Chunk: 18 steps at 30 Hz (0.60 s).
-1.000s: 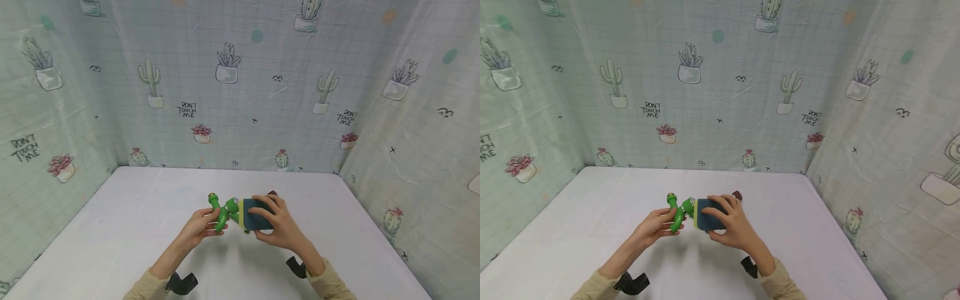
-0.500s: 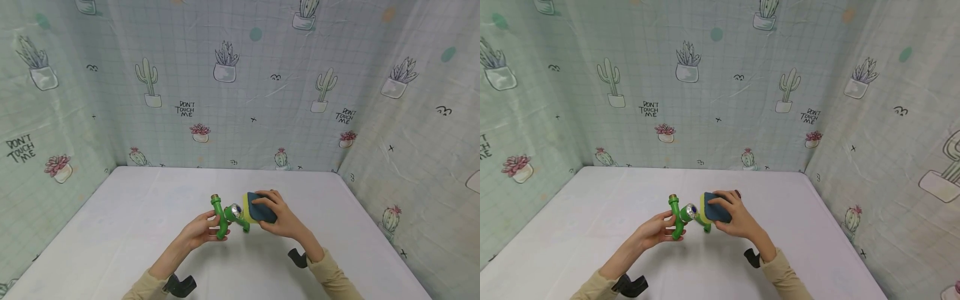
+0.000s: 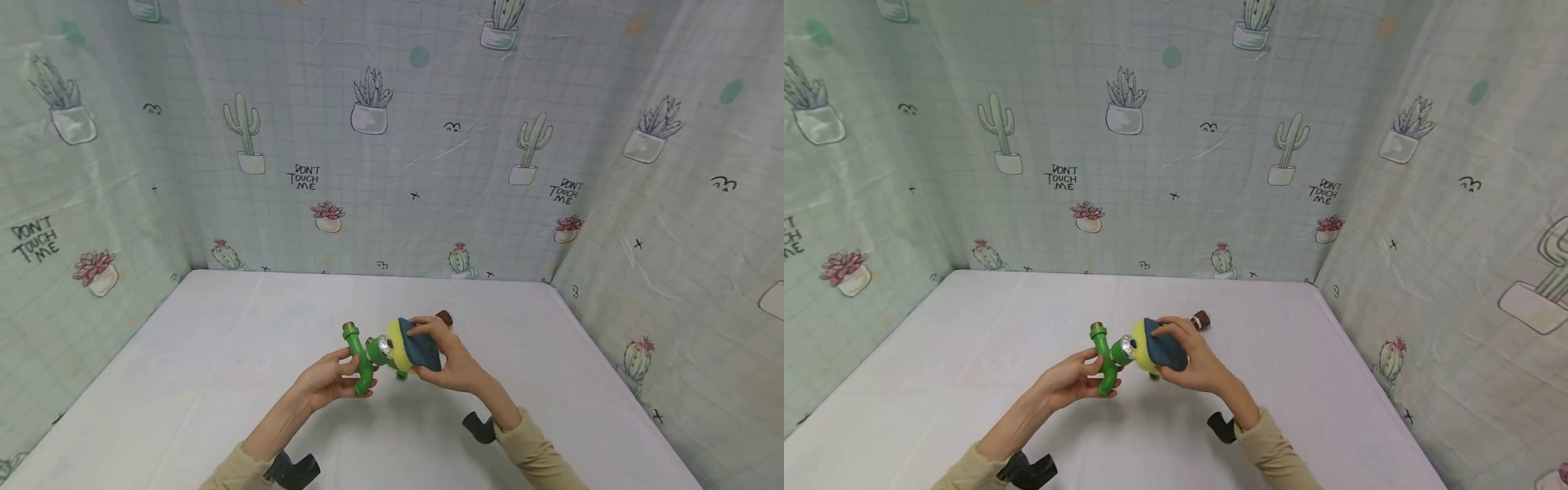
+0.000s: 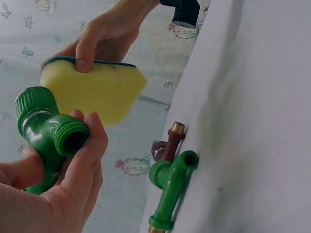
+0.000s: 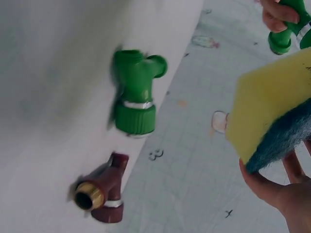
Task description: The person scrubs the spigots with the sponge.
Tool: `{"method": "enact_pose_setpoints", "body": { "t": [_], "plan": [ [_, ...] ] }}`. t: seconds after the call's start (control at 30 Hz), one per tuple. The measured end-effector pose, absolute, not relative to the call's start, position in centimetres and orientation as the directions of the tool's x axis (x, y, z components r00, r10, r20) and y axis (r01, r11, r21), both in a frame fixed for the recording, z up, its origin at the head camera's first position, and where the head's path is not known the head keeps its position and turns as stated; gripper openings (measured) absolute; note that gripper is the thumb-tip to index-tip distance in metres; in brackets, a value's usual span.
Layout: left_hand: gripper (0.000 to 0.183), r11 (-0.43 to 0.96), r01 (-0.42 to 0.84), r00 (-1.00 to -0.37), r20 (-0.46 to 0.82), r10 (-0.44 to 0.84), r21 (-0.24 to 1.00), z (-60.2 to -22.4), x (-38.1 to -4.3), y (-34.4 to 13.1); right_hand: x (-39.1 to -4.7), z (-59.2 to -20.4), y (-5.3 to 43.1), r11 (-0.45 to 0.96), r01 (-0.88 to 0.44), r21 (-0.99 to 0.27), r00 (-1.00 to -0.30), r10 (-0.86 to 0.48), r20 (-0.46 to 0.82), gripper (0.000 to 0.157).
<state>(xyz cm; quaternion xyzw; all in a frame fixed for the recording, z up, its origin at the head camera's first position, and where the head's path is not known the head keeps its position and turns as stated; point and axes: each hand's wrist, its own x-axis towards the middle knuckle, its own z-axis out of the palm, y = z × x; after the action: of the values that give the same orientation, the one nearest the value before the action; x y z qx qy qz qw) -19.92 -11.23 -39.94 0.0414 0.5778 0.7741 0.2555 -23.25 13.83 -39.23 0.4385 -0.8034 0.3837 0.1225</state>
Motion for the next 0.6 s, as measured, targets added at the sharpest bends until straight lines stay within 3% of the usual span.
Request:
{"method": "enact_pose_setpoints", "body": {
  "t": [0.23, 0.43, 0.6],
  "plan": [
    [0.056, -0.044, -0.245, -0.835, -0.188, 0.518, 0.968, -39.9, -20.5, -11.9, -24.0, -38.4, 14.6, 0.414, -0.807, -0.422, -0.59, -0.602, 0.538, 0.05],
    [0.048, 0.115, -0.154, -0.797, -0.192, 0.573, 0.981, -39.5, -20.5, -11.7, -24.5, -36.0, 13.3, 0.466, -0.836, -0.289, -0.537, -0.59, 0.603, 0.055],
    [0.042, 0.135, -0.096, -0.81, -0.156, 0.565, 0.986, -39.1, -20.1, -11.0, -24.6, -35.6, 12.4, 0.556, -0.815, -0.163, -0.523, -0.584, 0.621, 0.054]
  ]
}}
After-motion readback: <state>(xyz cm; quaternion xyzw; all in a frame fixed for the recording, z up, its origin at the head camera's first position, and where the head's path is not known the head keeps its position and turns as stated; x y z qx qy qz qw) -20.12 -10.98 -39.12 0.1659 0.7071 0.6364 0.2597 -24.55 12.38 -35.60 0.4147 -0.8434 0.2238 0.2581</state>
